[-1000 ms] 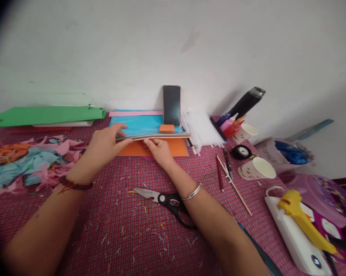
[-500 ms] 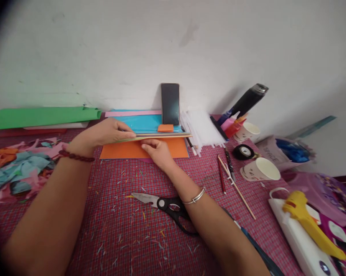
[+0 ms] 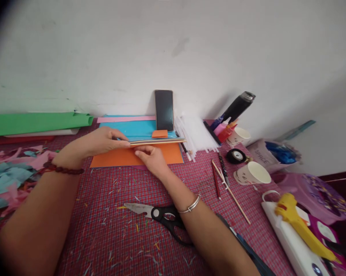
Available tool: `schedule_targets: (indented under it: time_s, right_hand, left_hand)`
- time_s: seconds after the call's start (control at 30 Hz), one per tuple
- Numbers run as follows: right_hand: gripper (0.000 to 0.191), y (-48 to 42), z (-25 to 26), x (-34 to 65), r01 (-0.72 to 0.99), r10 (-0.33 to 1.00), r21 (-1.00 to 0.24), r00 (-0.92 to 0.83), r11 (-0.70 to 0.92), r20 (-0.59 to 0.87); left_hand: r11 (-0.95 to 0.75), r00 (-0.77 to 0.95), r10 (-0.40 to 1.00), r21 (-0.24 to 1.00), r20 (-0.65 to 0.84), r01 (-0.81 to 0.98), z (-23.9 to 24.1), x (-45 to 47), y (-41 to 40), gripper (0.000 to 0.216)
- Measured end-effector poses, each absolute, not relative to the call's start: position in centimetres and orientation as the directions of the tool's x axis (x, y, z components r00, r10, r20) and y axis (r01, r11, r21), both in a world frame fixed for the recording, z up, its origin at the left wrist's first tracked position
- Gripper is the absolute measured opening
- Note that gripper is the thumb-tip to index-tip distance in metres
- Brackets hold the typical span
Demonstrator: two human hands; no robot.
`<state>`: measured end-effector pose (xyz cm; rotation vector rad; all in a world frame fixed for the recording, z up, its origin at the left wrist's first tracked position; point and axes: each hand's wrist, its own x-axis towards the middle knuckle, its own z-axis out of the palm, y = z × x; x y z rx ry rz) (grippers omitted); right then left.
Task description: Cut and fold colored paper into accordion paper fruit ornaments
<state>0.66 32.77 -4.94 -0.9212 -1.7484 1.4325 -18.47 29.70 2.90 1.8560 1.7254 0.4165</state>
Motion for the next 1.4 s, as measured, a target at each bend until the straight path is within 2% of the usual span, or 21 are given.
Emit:
schedule_targets:
  time_s: [0.1, 0.2, 0.27, 0.3, 0.33, 0.47, 0.5, 0.6, 0.7, 0.8, 0.97, 1.1, 1.23, 1.4]
  right_hand:
    - [0.014, 32.9, -5.2, 0.8, 0.114, 0.853, -0.982, -0.517, 0.150, 0.070]
    - [0.015, 32.8, -5.2, 1.0, 0.195, 0.828, -0.956, -0.555, 0.219, 0.077]
    - [0.017, 32.6, -5.0, 1.1, 0.250, 0.812, -0.923, -0.574, 0.292, 0.102]
    - [0.020, 32.5, -4.8, 1.1, 0.268, 0.807, -0.906, -0.578, 0.328, 0.121]
    - [0.023, 32.4, -4.7, 1.2, 0.279, 0.803, -0.891, -0.579, 0.359, 0.142]
    - [0.031, 32.3, -4.1, 1.5, 0.285, 0.775, -0.858, -0.604, 0.428, 0.187]
    - [0.034, 32.3, -4.1, 1.6, 0.283, 0.764, -0.852, -0.616, 0.441, 0.191]
    - [0.047, 32.2, -4.4, 1.7, 0.309, 0.701, -0.780, -0.678, 0.544, 0.221]
    - [0.061, 32.2, -4.9, 1.7, 0.379, 0.644, -0.635, -0.723, 0.673, 0.250]
    - [0.062, 32.4, -5.1, 1.8, 0.418, 0.627, -0.564, -0.740, 0.712, 0.243]
    - [0.052, 32.7, -4.9, 1.9, 0.419, 0.629, -0.565, -0.738, 0.711, 0.245]
    - [0.048, 32.2, -4.7, 1.7, 0.471, 0.630, -0.491, -0.743, 0.733, 0.227]
    - [0.042, 31.4, -4.3, 0.6, 0.527, 0.629, -0.387, -0.748, 0.756, 0.211]
    - [0.045, 31.0, -3.1, -2.4, 0.494, 0.543, -0.268, -0.825, 0.827, 0.156]
  left_hand:
    - [0.013, 0.080, 0.986, 0.555, -0.144, 0.832, 2.5, -18.4, 29.9, 0.037]
    - [0.030, -0.023, 0.999, 0.326, -0.025, 0.945, 1.5, -18.1, 30.0, 0.039]
    - [0.004, -0.013, 0.999, 0.187, 0.046, 0.982, 1.0, -17.9, 30.1, 0.035]
    - [-0.021, 0.014, 0.999, 0.161, 0.048, 0.987, 0.8, -17.9, 30.0, 0.033]
    - [-0.050, 0.045, 0.999, 0.171, 0.031, 0.984, 0.8, -17.9, 30.0, 0.033]
    - [-0.101, 0.143, 0.986, 0.377, -0.087, 0.921, 2.1, -18.5, 29.5, 0.043]
    - [-0.093, 0.157, 0.979, 0.395, -0.132, 0.914, 2.5, -18.7, 29.3, 0.049]
    - [-0.071, 0.147, 0.964, 0.316, -0.222, 0.946, 3.6, -19.2, 28.9, 0.058]
    - [-0.107, 0.180, 0.959, 0.306, -0.219, 0.946, 4.0, -19.5, 28.7, 0.042]
    - [-0.139, 0.165, 0.985, 0.323, -0.055, 0.936, 4.0, -19.2, 28.8, 0.039]
    - [-0.066, -0.006, 0.949, 0.217, 0.316, 0.974, 4.0, -17.4, 28.9, 0.035]
    - [-0.135, 0.031, 0.889, 0.196, 0.456, 0.971, 3.7, -16.6, 28.8, 0.022]
    - [-0.182, 0.074, 0.914, 0.240, 0.399, 0.953, 2.8, -17.3, 29.2, 0.026]
    - [-0.098, 0.058, 0.987, 0.283, 0.148, 0.954, 3.0, -18.6, 29.4, 0.028]
